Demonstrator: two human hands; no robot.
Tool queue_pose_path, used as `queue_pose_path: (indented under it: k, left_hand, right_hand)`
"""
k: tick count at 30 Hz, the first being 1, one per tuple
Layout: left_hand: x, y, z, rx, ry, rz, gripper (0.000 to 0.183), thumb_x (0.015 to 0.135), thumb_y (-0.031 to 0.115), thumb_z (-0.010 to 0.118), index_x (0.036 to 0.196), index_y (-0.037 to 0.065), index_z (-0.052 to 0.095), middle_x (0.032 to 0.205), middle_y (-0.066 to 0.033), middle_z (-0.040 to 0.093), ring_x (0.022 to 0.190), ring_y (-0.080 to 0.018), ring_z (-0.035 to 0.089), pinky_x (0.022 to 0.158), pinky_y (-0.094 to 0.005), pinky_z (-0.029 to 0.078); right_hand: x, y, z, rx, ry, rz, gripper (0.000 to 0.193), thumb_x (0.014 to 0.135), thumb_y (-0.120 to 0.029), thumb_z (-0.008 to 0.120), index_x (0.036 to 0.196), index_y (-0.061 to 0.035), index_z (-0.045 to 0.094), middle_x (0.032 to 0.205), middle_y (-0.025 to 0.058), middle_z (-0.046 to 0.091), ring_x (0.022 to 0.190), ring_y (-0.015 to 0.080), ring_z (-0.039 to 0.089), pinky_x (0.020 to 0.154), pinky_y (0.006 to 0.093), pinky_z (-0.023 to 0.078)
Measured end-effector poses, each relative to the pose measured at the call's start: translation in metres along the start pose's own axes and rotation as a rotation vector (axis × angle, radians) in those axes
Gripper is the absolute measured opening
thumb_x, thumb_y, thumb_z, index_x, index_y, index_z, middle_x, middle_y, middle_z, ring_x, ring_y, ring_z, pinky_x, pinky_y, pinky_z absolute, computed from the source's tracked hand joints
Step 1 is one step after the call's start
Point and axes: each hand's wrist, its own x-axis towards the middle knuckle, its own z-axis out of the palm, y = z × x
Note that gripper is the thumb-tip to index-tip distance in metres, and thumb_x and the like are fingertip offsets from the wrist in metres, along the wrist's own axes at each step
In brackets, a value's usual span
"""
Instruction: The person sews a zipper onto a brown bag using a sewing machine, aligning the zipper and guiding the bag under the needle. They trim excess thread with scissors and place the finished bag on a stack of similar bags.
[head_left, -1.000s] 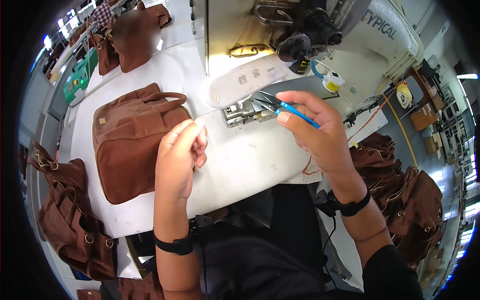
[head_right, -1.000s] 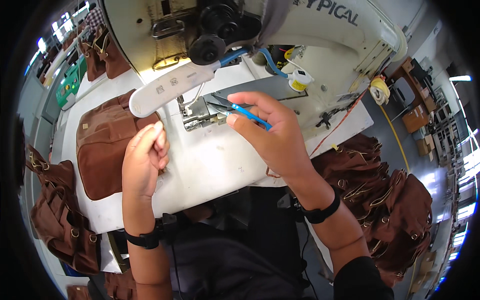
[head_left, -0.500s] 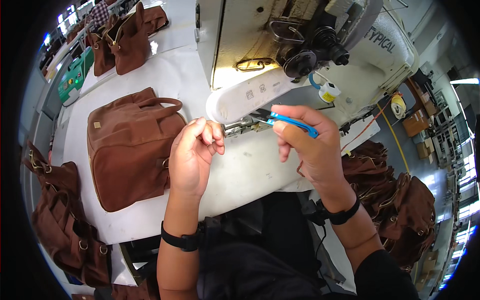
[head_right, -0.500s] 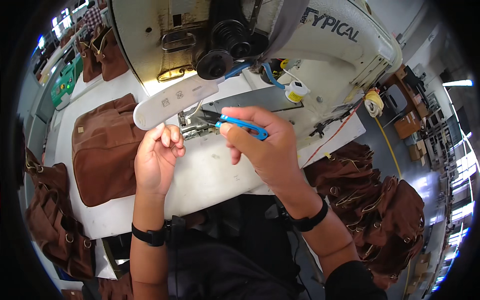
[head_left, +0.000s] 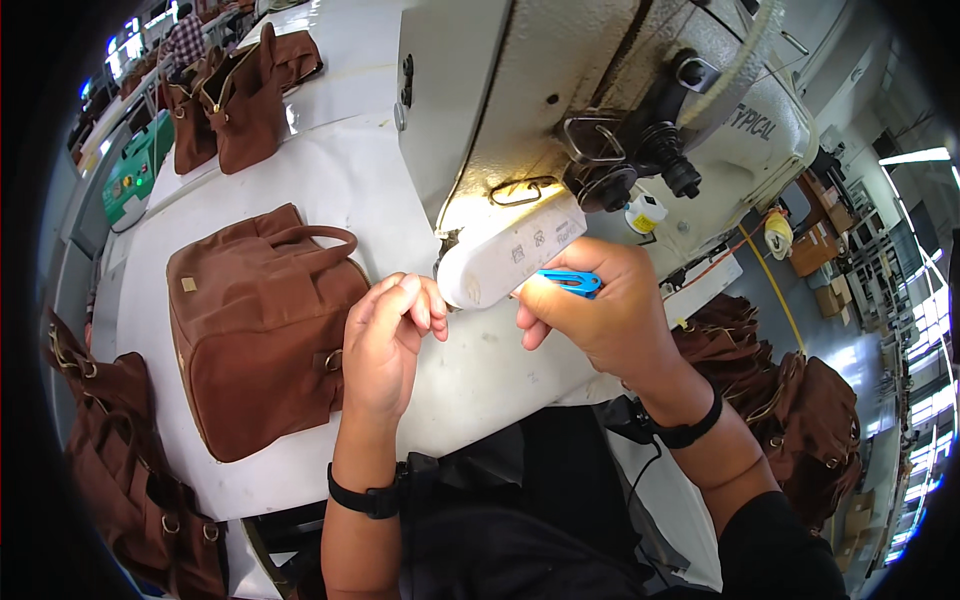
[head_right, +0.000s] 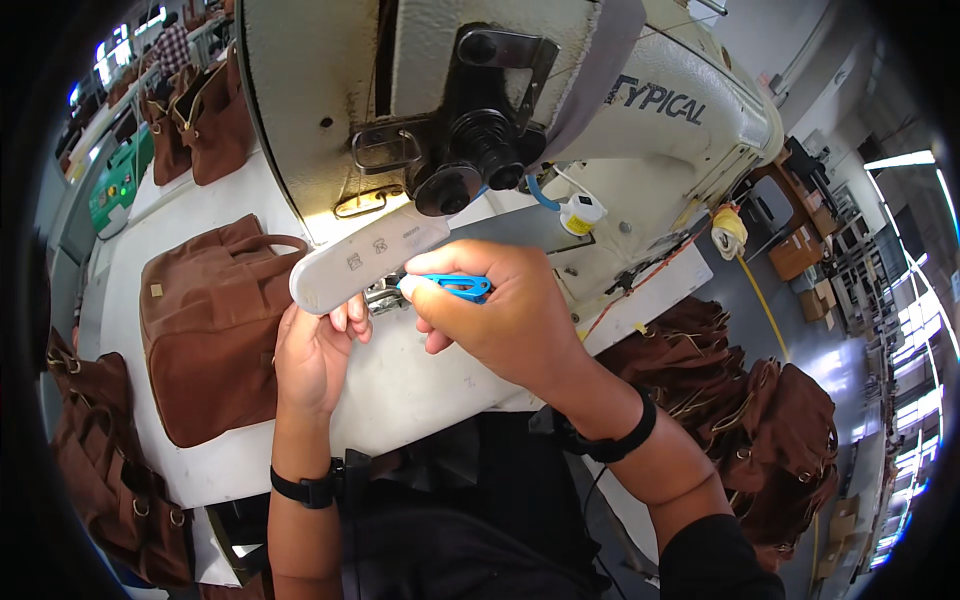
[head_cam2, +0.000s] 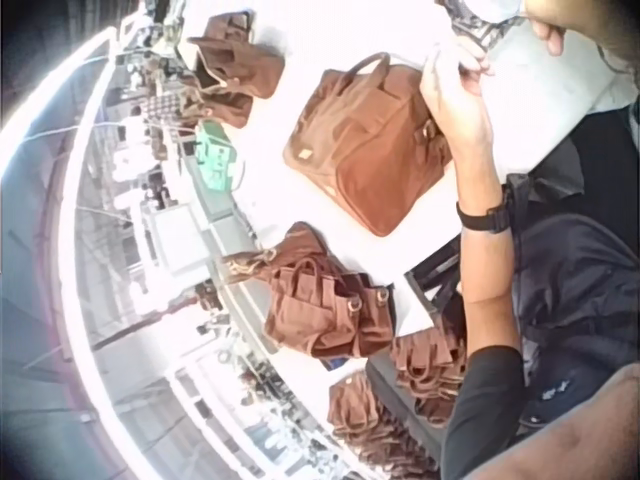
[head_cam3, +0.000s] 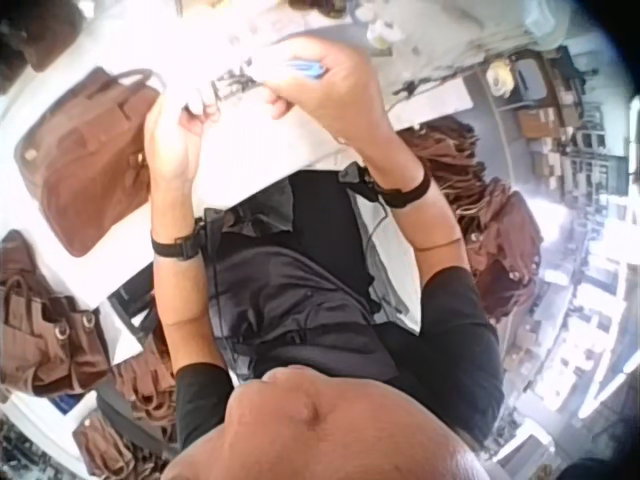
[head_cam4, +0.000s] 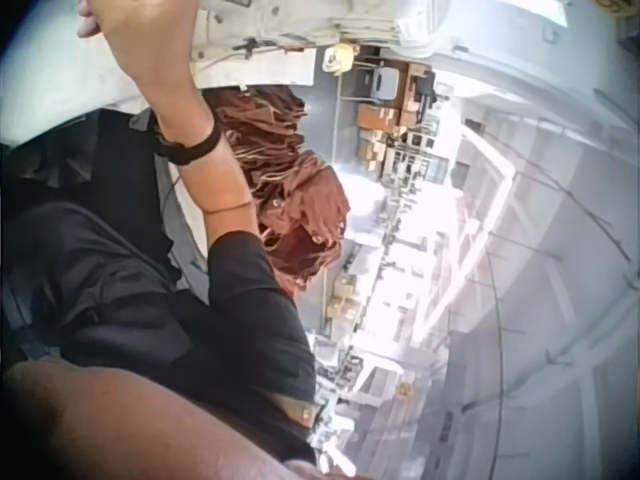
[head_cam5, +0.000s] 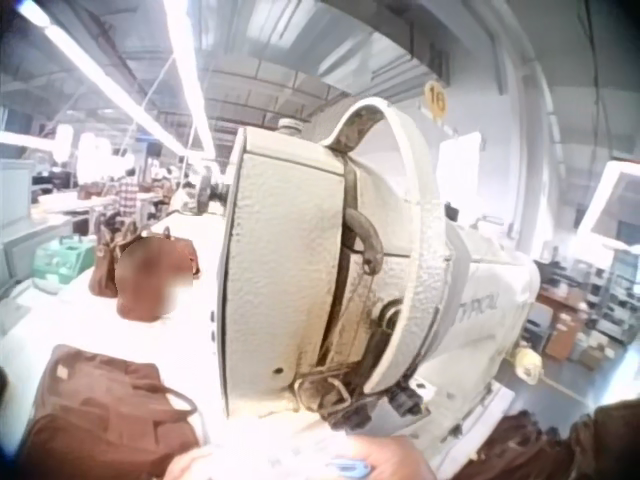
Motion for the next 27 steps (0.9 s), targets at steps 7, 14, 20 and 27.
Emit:
queue_pose_path:
  k: [7, 14, 20, 27]
  left_hand:
    - [0.0, -0.001, -0.005, -0.001, -0.01, -0.01, 0.033, 0.104, 0.02, 0.05, 0.075, 0.005, 0.053, 0.087, -0.0106, 0.062, 0.077, -0.0176, 0.054, 0.077, -0.0311, 0.046]
    - [0.001, 0.0, -0.006, 0.006, -0.03, -0.021, 0.033, 0.105, 0.021, 0.049, 0.075, 0.005, 0.054, 0.088, -0.0111, 0.062, 0.079, -0.0183, 0.055, 0.077, -0.0317, 0.047]
    - [0.001, 0.001, -0.004, -0.141, -0.029, 0.029, 0.034, 0.106, 0.023, 0.049, 0.077, 0.006, 0.055, 0.091, -0.0118, 0.063, 0.081, -0.0193, 0.057, 0.08, -0.033, 0.049]
    - [0.001, 0.001, -0.006, -0.133, -0.051, 0.014, 0.034, 0.107, 0.022, 0.048, 0.077, 0.006, 0.055, 0.087, -0.0108, 0.063, 0.083, -0.0192, 0.056, 0.08, -0.0322, 0.047]
  right_hand:
    - [-0.003, -0.011, 0.009, -0.138, 0.001, -0.024, 0.017, 0.093, -0.007, 0.07, 0.101, 0.0073, 0.071, 0.075, 0.0063, 0.07, 0.065, 0.0096, 0.067, 0.059, 0.0262, 0.054]
    - [-0.008, -0.011, 0.01, -0.166, 0.046, -0.004, 0.017, 0.092, -0.008, 0.07, 0.101, 0.0055, 0.072, 0.077, 0.0065, 0.071, 0.066, 0.0088, 0.067, 0.061, 0.0252, 0.054]
    - [-0.01, -0.006, 0.012, -0.176, 0.071, -0.065, 0.016, 0.092, -0.009, 0.07, 0.101, 0.0044, 0.072, 0.079, 0.0061, 0.072, 0.067, 0.0081, 0.067, 0.061, 0.0247, 0.053]
    - [-0.011, -0.01, 0.016, -0.201, 0.061, -0.066, 0.015, 0.092, -0.009, 0.07, 0.099, 0.0037, 0.072, 0.075, 0.0033, 0.069, 0.065, 0.007, 0.065, 0.059, 0.0242, 0.051]
